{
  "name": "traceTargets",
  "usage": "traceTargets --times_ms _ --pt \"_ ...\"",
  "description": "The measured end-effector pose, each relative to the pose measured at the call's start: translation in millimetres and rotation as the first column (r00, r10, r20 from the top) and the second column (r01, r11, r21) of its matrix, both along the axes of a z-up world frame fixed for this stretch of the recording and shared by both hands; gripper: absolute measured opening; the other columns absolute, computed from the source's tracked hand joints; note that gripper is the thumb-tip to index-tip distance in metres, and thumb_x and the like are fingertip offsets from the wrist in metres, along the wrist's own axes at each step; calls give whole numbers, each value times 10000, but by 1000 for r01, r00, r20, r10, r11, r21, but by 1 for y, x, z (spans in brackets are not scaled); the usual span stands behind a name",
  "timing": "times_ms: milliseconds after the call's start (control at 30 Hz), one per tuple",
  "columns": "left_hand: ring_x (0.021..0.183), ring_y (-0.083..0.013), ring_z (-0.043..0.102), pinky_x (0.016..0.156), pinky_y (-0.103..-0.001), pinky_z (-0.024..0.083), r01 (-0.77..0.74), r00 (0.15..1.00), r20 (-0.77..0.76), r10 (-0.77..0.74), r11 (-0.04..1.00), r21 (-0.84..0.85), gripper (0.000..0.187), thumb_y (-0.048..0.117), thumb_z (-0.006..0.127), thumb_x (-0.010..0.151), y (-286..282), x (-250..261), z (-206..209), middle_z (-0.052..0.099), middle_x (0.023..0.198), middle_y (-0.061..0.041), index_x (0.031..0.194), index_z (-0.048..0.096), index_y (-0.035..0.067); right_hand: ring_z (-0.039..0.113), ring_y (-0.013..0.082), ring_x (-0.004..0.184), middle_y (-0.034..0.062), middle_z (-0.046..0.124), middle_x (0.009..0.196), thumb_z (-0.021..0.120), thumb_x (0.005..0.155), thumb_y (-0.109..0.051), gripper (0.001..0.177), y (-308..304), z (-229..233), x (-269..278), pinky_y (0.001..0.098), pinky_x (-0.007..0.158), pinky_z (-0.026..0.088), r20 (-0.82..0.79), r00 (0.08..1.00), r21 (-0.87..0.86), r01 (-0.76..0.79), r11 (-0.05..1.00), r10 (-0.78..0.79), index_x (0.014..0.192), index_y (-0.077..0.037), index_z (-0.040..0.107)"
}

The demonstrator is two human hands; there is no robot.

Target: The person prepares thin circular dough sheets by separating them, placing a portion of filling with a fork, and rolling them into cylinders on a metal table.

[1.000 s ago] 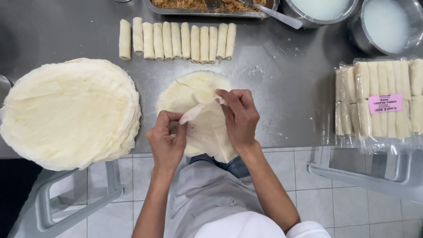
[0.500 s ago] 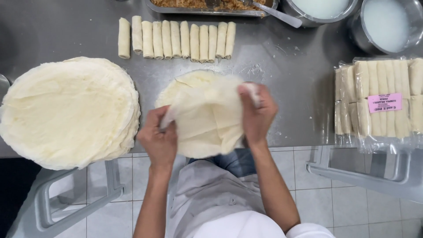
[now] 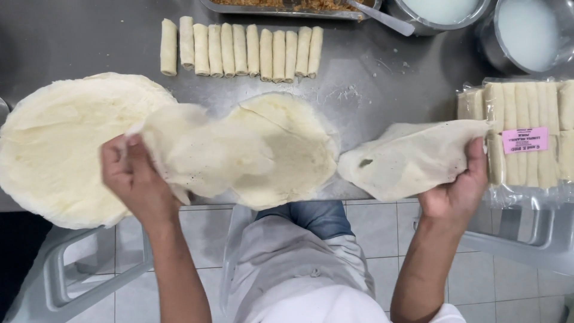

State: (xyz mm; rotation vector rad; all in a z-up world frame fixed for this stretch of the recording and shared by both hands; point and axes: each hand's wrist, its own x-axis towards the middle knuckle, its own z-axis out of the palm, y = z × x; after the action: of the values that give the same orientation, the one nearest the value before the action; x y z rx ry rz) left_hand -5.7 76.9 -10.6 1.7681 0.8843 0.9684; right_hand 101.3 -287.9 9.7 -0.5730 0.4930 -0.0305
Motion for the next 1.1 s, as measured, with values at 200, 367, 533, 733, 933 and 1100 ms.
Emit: traceTargets --times_ms 200,367,533,733,933,1100 --pt "1063 -233 647 977 -389 518 530 814 562 144 210 -822 326 233 653 831 23 3 21 685 1124 -86 1108 670 63 623 414 600 -88 664 613 430 1081 -237 326 -1 -25 -22 512 392 489 27 950 -85 -308 948 311 902 -163 692" --pt "1083 -251 560 920 -352 483 233 973 -61 -224 947 222 226 -13 594 1063 94 -73 14 580 1204 -208 1258 497 -72 688 200 904 41 697 1103 553 935 -397 422 53 8 -26 277 624 571 133 926 -406 -275 871 354 1263 -136 595" --pt "776 -211 582 576 -281 491 216 931 -322 -169 970 116 435 -84 743 925 36 -115 45 614 1038 -177 1276 491 -36 378 263 1258 123 381 1378 432 934 -126 314 203 1 -26 378 1072 258 28 659 -996 -47 79 751 1233 -102 522" --pt "750 -120 711 719 -245 548 523 409 -257 -875 456 -720 239 211 576 837 -51 -72 -28 755 953 28 1039 697 169 452 308 1249 91 483 1394 711 885 -274 652 288 0 -68 498 1014 368 -158 -173 -894 443 -67 972 1408 -408 345" --pt "681 -182 689 618 -318 620 481 796 138 -590 476 -736 134 82 594 838 -83 -76 -59 710 727 -115 826 694 -7 620 164 983 -21 612 1099 669 906 -187 308 169 -20 -57 313 872 528 10 202 -998 67 -4 979 1207 -209 606" --pt "732 -181 718 673 -291 610 342 889 80 -451 537 -771 269 103 675 839 -71 -64 -40 741 839 -142 1067 659 -39 652 128 737 -64 650 852 672 857 -142 216 145 -47 -61 260 682 550 -19 364 -1000 -23 -11 931 1072 -164 671"
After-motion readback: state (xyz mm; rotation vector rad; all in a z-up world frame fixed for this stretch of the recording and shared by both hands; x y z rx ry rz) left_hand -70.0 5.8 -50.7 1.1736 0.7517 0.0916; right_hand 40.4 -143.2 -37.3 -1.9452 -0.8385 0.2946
